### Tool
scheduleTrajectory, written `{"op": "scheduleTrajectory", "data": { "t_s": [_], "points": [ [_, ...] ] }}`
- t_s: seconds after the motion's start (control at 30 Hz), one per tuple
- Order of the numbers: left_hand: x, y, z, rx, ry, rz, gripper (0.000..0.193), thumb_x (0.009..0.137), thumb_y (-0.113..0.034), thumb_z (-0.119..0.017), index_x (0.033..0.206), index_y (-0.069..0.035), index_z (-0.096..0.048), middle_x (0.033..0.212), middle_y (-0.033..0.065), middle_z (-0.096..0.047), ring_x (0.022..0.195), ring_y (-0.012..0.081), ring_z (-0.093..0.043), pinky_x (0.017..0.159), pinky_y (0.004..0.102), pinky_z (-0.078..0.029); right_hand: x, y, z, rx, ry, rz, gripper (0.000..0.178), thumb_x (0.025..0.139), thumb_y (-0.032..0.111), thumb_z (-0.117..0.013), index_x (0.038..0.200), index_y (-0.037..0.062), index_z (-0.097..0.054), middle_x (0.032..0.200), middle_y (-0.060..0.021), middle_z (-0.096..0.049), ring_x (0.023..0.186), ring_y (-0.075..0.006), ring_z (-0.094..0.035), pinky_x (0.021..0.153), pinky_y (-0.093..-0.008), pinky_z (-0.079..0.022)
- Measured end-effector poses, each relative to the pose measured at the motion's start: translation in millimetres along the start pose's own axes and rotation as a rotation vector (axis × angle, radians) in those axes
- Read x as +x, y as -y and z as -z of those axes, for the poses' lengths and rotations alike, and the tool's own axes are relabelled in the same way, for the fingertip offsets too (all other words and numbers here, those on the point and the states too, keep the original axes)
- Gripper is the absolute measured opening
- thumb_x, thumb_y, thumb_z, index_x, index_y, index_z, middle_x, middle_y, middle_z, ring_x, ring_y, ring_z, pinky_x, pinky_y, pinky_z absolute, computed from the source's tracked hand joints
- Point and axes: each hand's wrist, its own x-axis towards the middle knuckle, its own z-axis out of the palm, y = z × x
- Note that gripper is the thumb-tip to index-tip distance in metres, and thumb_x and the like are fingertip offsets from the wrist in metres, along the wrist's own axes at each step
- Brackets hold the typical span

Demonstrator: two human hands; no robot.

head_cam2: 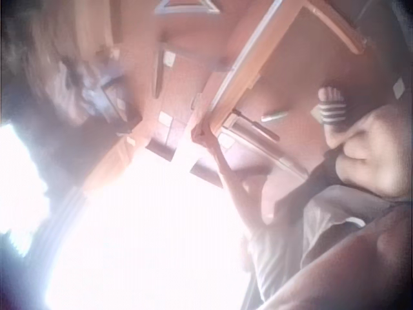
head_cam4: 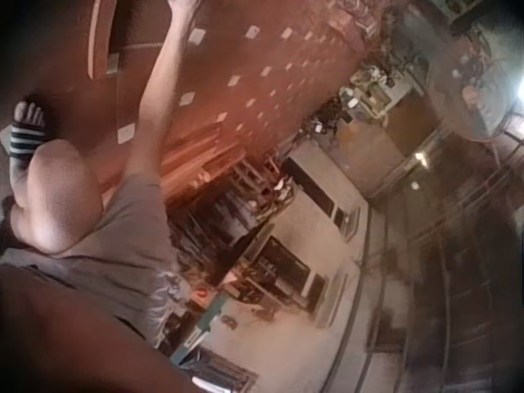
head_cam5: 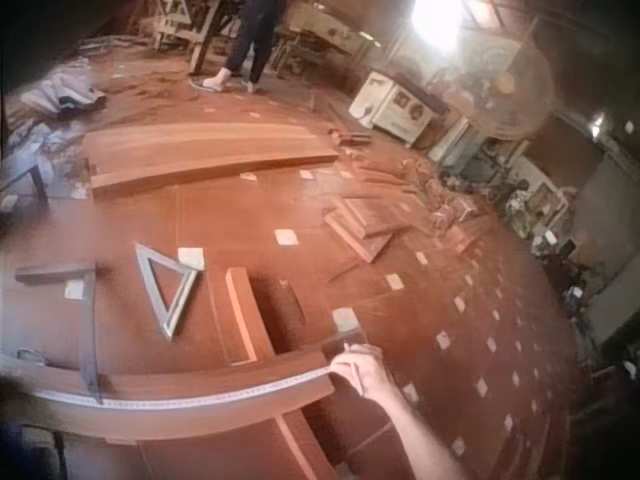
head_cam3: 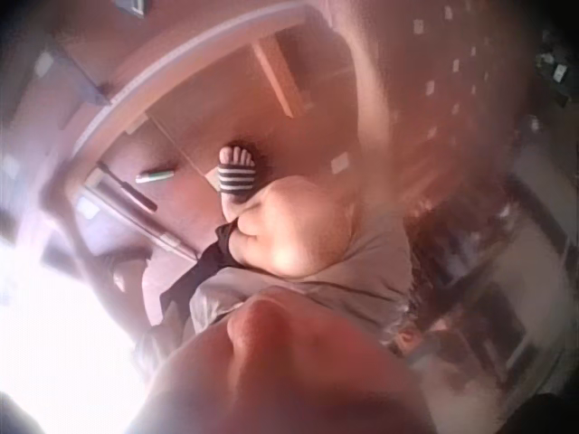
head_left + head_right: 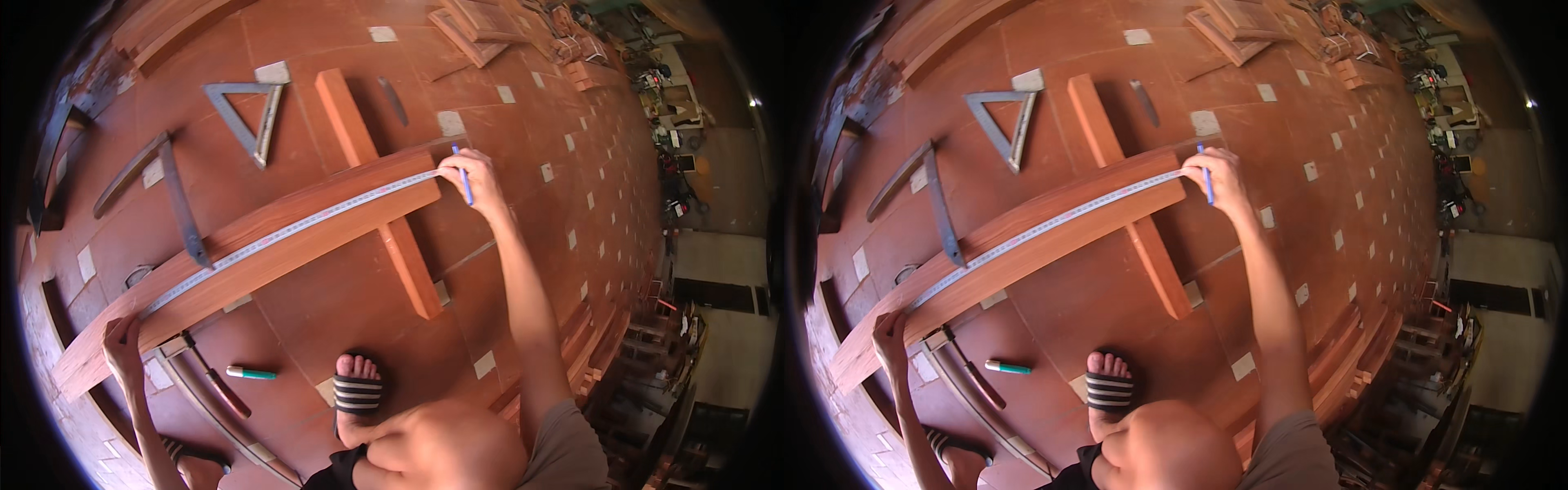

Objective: The person measures a wooden plank with a tape measure and marks it with a pen. They then use a try square to draw perpendicular lines at the marked points. The person repeats the measuring and marking process multiple times along the plank.

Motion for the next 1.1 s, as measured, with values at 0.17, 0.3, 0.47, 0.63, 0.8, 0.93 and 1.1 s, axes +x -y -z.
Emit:
{"op": "scheduleTrajectory", "data": {
  "t_s": [0.17, 0.3, 0.47, 0.63, 0.8, 0.93, 1.1],
  "points": [
    [6.7, 21.7, -9.5, -0.039, -0.011, 0.038, 0.020, 0.097, -0.005, -0.076, 0.114, 0.003, -0.082, 0.103, 0.0091, -0.075, 0.095, 0.0178, -0.067, 0.086, 0.0318, -0.051, 6.3, -6.0, -17.4, 0.089, -0.038, 0.067, 0.011, 0.088, 0.014, -0.087, 0.093, 0.0061, -0.081, 0.078, -0.0076, -0.068, 0.074, -0.0263, -0.064, 0.068, -0.0402, -0.050],
    [5.6, 29.5, -15.2, -0.022, -0.033, 0.008, 0.018, 0.097, -0.005, -0.077, 0.112, 0.002, -0.082, 0.102, 0.0065, -0.073, 0.093, 0.0159, -0.065, 0.082, 0.0307, -0.050, 10.1, -7.1, -27.9, 0.056, -0.100, 0.106, 0.011, 0.088, 0.016, -0.086, 0.092, 0.0077, -0.080, 0.081, -0.0071, -0.066, 0.078, -0.0269, -0.064, 0.071, -0.0425, -0.050],
    [5.1, 23.8, -15.6, 0.017, -0.031, 0.005, 0.017, 0.098, -0.005, -0.076, 0.112, 0.003, -0.082, 0.103, 0.0071, -0.073, 0.093, 0.0155, -0.065, 0.082, 0.0297, -0.049, 7.5, -6.7, -28.1, 0.061, -0.113, 0.099, 0.015, 0.093, 0.023, -0.082, 0.088, 0.0093, -0.078, 0.080, -0.0057, -0.060, 0.080, -0.0275, -0.061, 0.072, -0.0441, -0.046],
    [5.2, 11.8, -9.4, 0.044, -0.025, 0.027, 0.016, 0.100, -0.004, -0.074, 0.111, 0.005, -0.080, 0.102, 0.0068, -0.071, 0.090, 0.0142, -0.062, 0.081, 0.0297, -0.049, 3.6, -3.1, -29.6, 0.094, -0.097, 0.035, 0.015, 0.093, 0.025, -0.081, 0.089, 0.0104, -0.079, 0.080, -0.0040, -0.057, 0.083, -0.0259, -0.060, 0.079, -0.0434, -0.044],
    [5.9, 11.0, -7.6, 0.066, -0.008, 0.044, 0.015, 0.101, -0.003, -0.072, 0.110, 0.006, -0.079, 0.101, 0.0058, -0.070, 0.090, 0.0136, -0.061, 0.080, 0.0286, -0.047, 2.2, -3.4, -31.2, 0.090, -0.102, 0.025, 0.015, 0.093, 0.026, -0.082, 0.090, 0.0110, -0.079, 0.081, -0.0025, -0.056, 0.084, -0.0244, -0.060, 0.081, -0.0433, -0.043],
    [7.4, 17.4, -6.2, 0.039, -0.016, 0.074, 0.014, 0.101, -0.004, -0.072, 0.109, 0.007, -0.078, 0.102, 0.0053, -0.070, 0.090, 0.0130, -0.060, 0.078, 0.0282, -0.047, 1.9, -5.3, -31.8, 0.093, -0.106, 0.032, 0.015, 0.092, 0.025, -0.082, 0.089, 0.0108, -0.079, 0.080, -0.0025, -0.056, 0.083, -0.0244, -0.060, 0.080, -0.0426, -0.043],
    [10.5, 30.3, -3.0, 0.082, 0.011, 0.043, 0.017, 0.102, -0.006, -0.072, 0.111, 0.007, -0.078, 0.104, 0.0063, -0.070, 0.091, 0.0134, -0.061, 0.081, 0.0291, -0.048, 3.4, -6.4, -33.1, 0.104, -0.132, 0.061, 0.015, 0.091, 0.024, -0.084, 0.088, 0.0101, -0.079, 0.078, -0.0029, -0.056, 0.078, -0.0244, -0.059, 0.076, -0.0429, -0.044]
  ]
}}
